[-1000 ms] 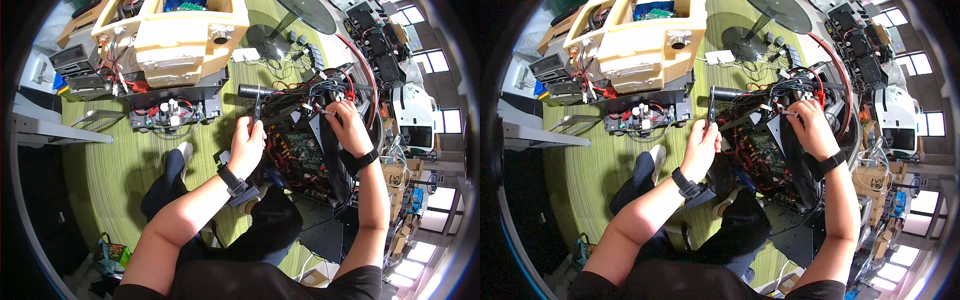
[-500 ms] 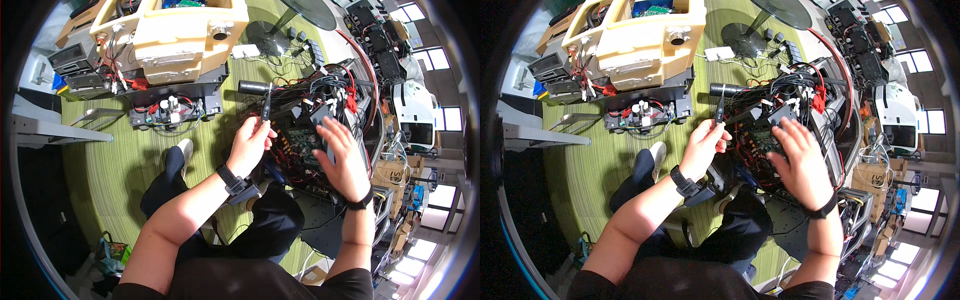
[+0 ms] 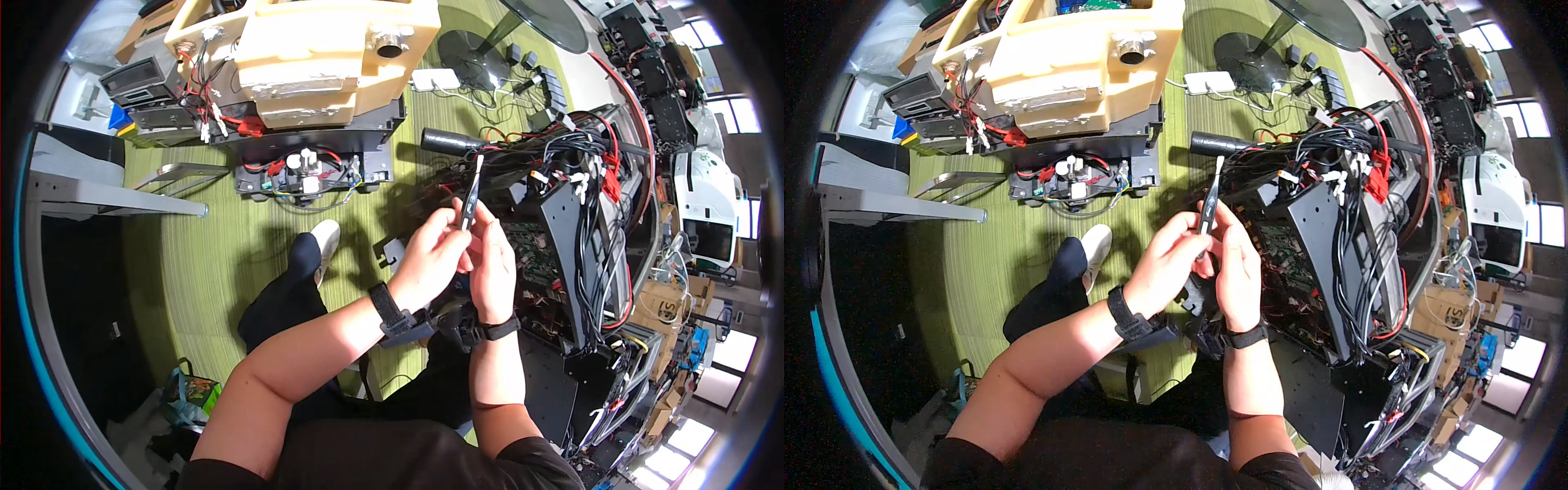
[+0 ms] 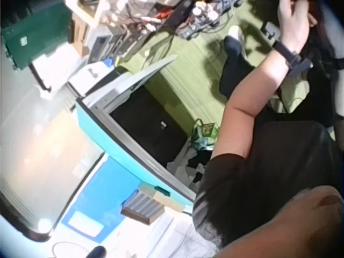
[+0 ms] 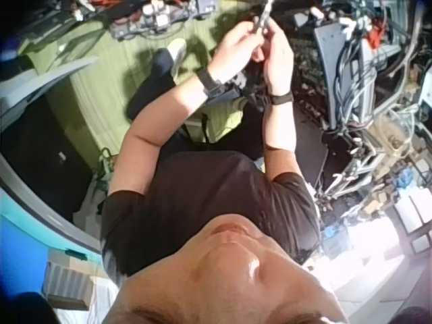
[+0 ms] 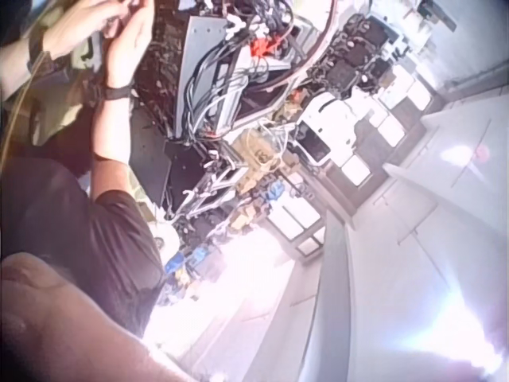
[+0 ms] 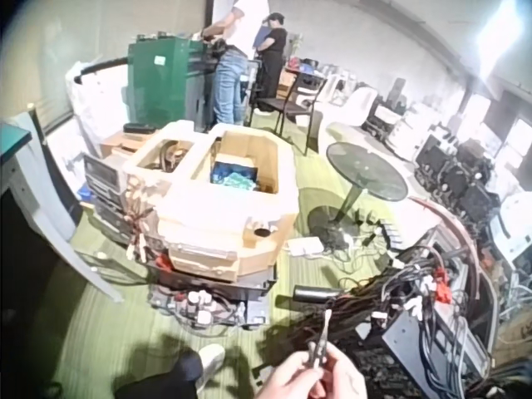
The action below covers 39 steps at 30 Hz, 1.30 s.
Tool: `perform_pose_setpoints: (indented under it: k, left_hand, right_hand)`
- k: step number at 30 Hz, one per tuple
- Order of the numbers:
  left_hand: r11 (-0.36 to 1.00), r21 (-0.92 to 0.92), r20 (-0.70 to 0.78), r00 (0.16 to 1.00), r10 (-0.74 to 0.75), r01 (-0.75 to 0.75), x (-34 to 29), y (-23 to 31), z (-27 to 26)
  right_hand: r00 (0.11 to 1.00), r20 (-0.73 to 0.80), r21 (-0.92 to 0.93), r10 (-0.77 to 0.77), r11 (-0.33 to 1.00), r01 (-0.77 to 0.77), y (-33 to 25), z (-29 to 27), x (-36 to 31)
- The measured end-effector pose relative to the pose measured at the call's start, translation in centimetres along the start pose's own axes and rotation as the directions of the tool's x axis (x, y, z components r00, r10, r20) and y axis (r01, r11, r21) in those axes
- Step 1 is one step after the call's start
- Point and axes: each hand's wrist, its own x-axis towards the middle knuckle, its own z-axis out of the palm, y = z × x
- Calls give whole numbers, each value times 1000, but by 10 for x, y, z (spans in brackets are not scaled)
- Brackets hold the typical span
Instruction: Repairing an electromechanical robot base by managing internal wiring and connectors.
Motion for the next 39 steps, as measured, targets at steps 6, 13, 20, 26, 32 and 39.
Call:
perform_pose_setpoints:
  k: [6, 13, 20, 26, 32, 39]
  left_hand:
    - [981, -19, -38, 980, 194, -195, 5, -17, 1]
    - [956, 47, -108, 950, 292, -289, 9, -29, 3]
    - [964, 2, -201, 944, 262, -268, -1, -26, 5]
    - [949, 91, -206, 927, 314, -301, -7, -32, 4]
    - [969, 53, -178, 953, 245, -240, -9, -29, 10]
    - [980, -26, -192, 963, 190, -199, -8, -26, 14]
  right_hand:
    - [990, -86, 58, -114, 991, 119, 23, -3, 7]
    - [932, -91, -308, -352, 899, 310, 27, -2, 2]
    - [930, -232, -279, -286, 935, 218, 24, -8, -9]
    - [961, -193, -60, -196, 980, 188, 21, 1, -13]
    - [965, -228, 59, -130, 987, 147, 19, -2, -10]
    - [971, -222, 81, -88, 991, 108, 19, -11, -11]
